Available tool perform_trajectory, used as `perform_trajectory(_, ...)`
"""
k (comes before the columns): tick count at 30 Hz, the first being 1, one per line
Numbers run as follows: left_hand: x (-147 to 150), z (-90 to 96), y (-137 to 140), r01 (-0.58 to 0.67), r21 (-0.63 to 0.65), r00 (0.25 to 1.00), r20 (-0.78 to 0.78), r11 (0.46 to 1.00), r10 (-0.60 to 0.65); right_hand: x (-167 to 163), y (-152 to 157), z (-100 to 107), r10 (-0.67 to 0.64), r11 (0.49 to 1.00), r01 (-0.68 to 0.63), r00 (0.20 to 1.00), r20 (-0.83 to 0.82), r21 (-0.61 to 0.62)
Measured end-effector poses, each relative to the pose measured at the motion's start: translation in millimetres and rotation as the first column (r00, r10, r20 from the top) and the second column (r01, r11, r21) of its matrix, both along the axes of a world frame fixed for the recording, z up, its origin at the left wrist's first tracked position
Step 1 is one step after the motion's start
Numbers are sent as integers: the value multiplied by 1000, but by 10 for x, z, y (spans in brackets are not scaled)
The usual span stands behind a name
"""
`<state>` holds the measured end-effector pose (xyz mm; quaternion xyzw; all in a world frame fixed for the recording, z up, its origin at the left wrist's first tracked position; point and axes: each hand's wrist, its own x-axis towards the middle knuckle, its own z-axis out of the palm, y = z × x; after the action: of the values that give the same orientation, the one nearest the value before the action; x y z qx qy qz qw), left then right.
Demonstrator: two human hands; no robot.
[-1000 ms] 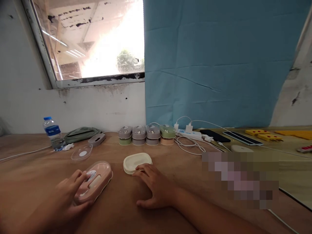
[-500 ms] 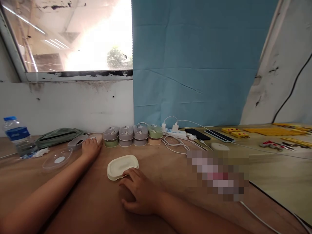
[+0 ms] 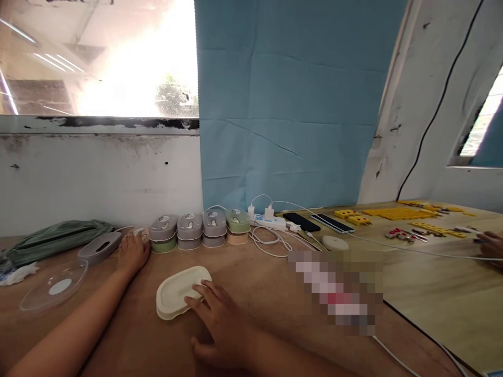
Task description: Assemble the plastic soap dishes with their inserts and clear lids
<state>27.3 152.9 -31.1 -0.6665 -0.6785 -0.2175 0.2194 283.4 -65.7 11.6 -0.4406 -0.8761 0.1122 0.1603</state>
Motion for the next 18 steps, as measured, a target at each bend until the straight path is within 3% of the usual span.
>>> perform_trajectory(4, 21, 73, -87, -9, 52, 999, 43, 999, 7, 24, 25, -13, -50, 998, 50, 999, 0, -26)
perform_trajectory(7, -120, 266, -93, -60, 106, 997, 58, 993, 54, 39, 46, -32, -70, 997, 69, 997, -25, -47)
perform_trajectory(10, -453, 490, 35, -126, -83, 991, 43, 989, 130, 49, 87, -47, -88, 994, 85, 995, -41, -72)
perform_trajectory(14, -925, 630, 269, -121, -410, 987, 49, 904, 155, 59, 153, -58, -116, 993, 113, 991, -71, -45)
perform_trajectory(18, -1102, 579, 327, -44, -497, 993, 74, 867, 92, 52, 186, -45, -108, 993, 112, 986, -125, 22)
